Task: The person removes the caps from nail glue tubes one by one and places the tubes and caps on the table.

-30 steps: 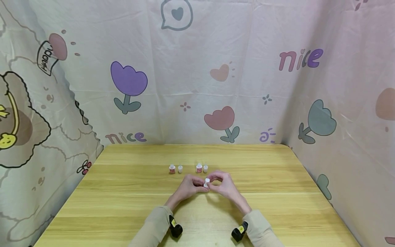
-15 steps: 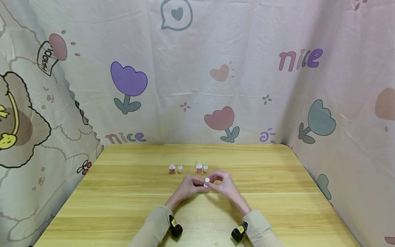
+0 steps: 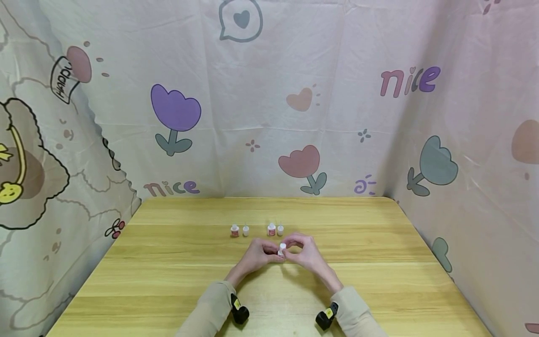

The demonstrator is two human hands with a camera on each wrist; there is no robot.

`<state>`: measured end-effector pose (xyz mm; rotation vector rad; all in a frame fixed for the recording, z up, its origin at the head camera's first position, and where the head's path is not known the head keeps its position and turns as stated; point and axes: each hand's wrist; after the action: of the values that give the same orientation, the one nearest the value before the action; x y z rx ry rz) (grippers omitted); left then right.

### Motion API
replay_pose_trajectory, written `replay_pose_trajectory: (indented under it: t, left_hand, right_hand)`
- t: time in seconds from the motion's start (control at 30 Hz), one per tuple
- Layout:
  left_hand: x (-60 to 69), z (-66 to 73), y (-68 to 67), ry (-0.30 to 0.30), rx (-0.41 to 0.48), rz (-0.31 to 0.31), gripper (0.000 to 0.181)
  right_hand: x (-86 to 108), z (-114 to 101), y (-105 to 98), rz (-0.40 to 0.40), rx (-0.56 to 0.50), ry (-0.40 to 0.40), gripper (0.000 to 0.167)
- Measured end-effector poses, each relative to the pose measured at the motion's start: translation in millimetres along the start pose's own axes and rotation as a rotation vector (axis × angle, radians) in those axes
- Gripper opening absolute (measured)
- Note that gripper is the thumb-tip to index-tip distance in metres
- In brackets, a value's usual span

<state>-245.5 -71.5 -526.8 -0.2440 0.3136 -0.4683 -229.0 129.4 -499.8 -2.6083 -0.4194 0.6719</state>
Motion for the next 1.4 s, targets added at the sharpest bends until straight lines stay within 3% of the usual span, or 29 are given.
replay_pose_trajectory:
  t: [0.2, 0.37, 0.67, 1.03, 1.4]
  left_hand:
    - [0.4, 0.2, 0.6, -0.011, -0.009, 0.02, 0.018]
    - [0.4, 0.2, 1.2, -0.01, 0.0, 0.022, 0.018]
    - [0.6, -0.2, 0.0, -0.006, -0.005, 0.012, 0.02]
    - [1.1, 1.9, 0.5, -0.011, -0.005, 0.013, 0.021]
    - [1.0, 1.3, 0.3, -0.013, 0.001, 0.014, 0.02]
  right_hand:
    - [0.7, -21.5, -4.6, 0.008, 0.029, 0.049, 0.019]
    - [2.5, -35.7, -8.2, 0.008, 0.026, 0.041, 0.017]
    - [2.9, -32.8, -8.8, -0.019, -0.01, 0.005, 0.021]
    - [3.0, -32.9, -7.3, 0.005, 0.012, 0.067, 0.023]
    - [2.6, -33.1, -7.7, -0.008, -0.016, 0.038, 0.021]
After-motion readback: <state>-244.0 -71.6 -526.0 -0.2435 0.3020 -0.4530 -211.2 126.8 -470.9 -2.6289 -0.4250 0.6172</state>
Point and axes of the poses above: each hand's wrist, its own x-axis away from the middle knuckle, its own y-axis out of the palm, z = x × y, and after that the axes turned 4 degrees about x, right-handed
